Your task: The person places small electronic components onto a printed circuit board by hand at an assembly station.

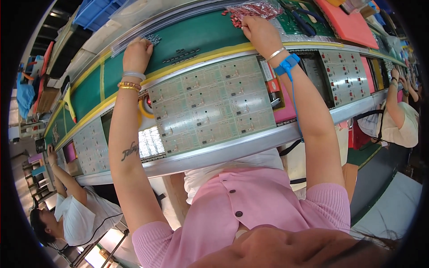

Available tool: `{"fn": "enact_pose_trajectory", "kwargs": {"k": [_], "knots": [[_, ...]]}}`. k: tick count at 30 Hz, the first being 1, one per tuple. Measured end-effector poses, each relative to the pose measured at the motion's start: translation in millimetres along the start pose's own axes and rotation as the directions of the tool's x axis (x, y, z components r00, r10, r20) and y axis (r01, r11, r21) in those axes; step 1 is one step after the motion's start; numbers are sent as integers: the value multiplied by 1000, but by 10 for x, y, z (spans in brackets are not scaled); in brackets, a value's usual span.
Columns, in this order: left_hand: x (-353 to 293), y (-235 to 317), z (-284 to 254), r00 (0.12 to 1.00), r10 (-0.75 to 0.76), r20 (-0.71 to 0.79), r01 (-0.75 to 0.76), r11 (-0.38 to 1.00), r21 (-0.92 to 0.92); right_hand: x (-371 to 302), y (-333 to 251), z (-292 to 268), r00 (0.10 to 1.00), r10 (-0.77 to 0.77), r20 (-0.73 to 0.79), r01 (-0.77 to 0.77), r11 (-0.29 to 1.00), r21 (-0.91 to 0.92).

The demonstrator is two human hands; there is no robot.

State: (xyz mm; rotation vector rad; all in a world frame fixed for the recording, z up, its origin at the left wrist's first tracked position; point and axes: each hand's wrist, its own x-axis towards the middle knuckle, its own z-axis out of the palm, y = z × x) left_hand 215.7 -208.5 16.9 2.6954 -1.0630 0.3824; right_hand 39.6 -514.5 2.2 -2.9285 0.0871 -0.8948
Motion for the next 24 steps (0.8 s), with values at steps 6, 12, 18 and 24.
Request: {"fn": "enact_pose_trajectory", "kwargs": {"k": [6,12,18,24], "knots": [[-76,23,-108,999,-40,25,41,998,-43,-242,-466,-605,909,78,409,-335,722,606],[-170,266,-274,987,-160,27,161,985,-56,-475,-569,-544,884,-14,468,-329,693,641],[-583,603,-450,990,-109,-89,57,888,-455,-401,-675,-455,904,-112,412,-170,790,589],[-1019,995,-534,997,-31,66,69,715,-695,-395,-709,-382,890,-124,439,-154,824,545]]}}
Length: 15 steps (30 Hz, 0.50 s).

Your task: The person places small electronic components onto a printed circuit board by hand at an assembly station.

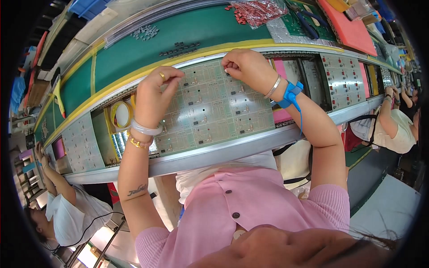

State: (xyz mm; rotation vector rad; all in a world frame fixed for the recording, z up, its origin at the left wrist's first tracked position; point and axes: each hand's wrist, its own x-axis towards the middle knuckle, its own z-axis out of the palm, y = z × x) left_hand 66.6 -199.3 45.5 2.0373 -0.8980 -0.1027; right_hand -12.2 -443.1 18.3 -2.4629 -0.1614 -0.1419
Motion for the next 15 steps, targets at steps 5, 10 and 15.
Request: {"fn": "enact_pose_trajectory", "kwargs": {"k": [5,10,15], "knots": [[-39,-19,30,999,-7,39,7,1000,-15,37,-35,-10,999,-40,13,41,996,-80],[-70,18,101,984,-169,59,175,979,-103,102,-57,-31,991,-116,63,127,965,-229],[-122,-18,119,994,-80,77,87,993,-80,175,65,-111,986,-138,89,145,987,-74]]}}
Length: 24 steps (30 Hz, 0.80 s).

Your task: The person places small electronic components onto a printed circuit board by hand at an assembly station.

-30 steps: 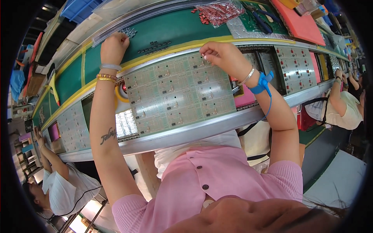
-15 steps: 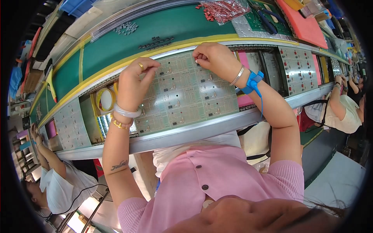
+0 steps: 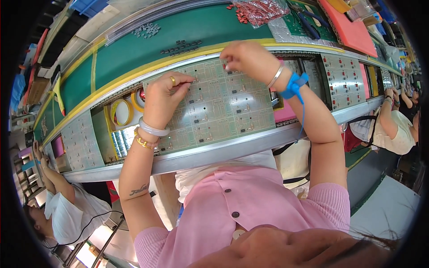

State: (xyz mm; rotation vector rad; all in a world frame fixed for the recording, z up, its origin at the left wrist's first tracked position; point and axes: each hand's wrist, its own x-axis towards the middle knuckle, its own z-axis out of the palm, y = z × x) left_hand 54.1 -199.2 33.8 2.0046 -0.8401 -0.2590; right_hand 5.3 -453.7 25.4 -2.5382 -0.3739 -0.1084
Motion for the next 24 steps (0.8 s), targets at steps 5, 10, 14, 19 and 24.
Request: {"fn": "enact_pose_trajectory", "kwargs": {"k": [5,10,14,19,24], "knots": [[5,151,98,995,-85,51,85,996,0,242,649,-235,911,6,-412,-127,956,-266],[146,232,317,996,12,83,-16,999,50,352,626,-136,882,-54,-468,-128,929,-347],[298,240,499,982,163,96,-180,959,219,335,659,-96,905,36,-424,-179,937,-301],[343,255,586,982,161,100,-182,950,256,331,637,-112,911,62,-408,-178,951,-252],[359,238,612,976,211,58,-219,946,241,311,613,-129,906,115,-408,-235,937,-258]]}}
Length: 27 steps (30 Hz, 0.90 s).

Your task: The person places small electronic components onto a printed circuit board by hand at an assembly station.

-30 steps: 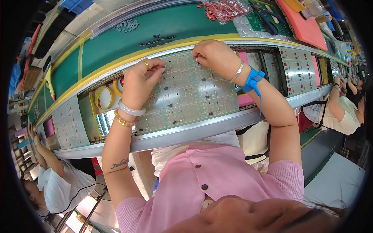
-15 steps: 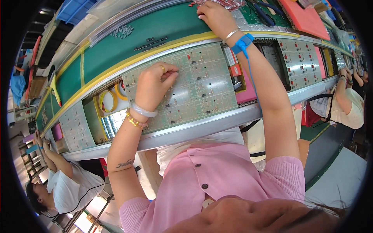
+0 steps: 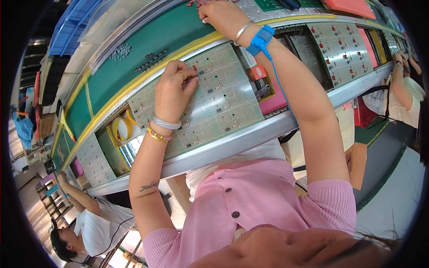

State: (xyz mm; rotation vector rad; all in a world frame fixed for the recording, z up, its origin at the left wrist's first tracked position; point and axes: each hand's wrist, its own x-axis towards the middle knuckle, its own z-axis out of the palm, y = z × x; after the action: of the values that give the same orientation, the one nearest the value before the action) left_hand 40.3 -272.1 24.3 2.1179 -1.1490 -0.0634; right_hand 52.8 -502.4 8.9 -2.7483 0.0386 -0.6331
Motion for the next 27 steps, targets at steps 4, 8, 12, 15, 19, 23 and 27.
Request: {"fn": "enact_pose_trajectory", "kwargs": {"k": [4,8,12,15,19,23,27], "knots": [[6,5,14,1000,4,-7,-4,1000,-1,-12,-87,-130,999,31,39,-33,999,38],[-1,13,7,1000,1,3,-1,998,60,-5,-99,-113,998,44,53,-48,996,77],[17,22,-1,999,39,26,-41,994,98,-22,-39,-59,1000,-1,-26,4,996,91],[21,19,-2,998,49,33,-53,991,125,-7,-17,-31,999,-18,-49,22,995,98],[29,35,-23,996,74,40,-80,978,191,4,-52,-49,998,-32,-46,38,992,122],[54,41,8,988,147,45,-154,954,259,-13,-136,-129,998,-14,-67,26,984,179],[82,74,-61,985,162,65,-170,973,153,-64,-275,-367,999,25,-22,-19,966,258]]}}
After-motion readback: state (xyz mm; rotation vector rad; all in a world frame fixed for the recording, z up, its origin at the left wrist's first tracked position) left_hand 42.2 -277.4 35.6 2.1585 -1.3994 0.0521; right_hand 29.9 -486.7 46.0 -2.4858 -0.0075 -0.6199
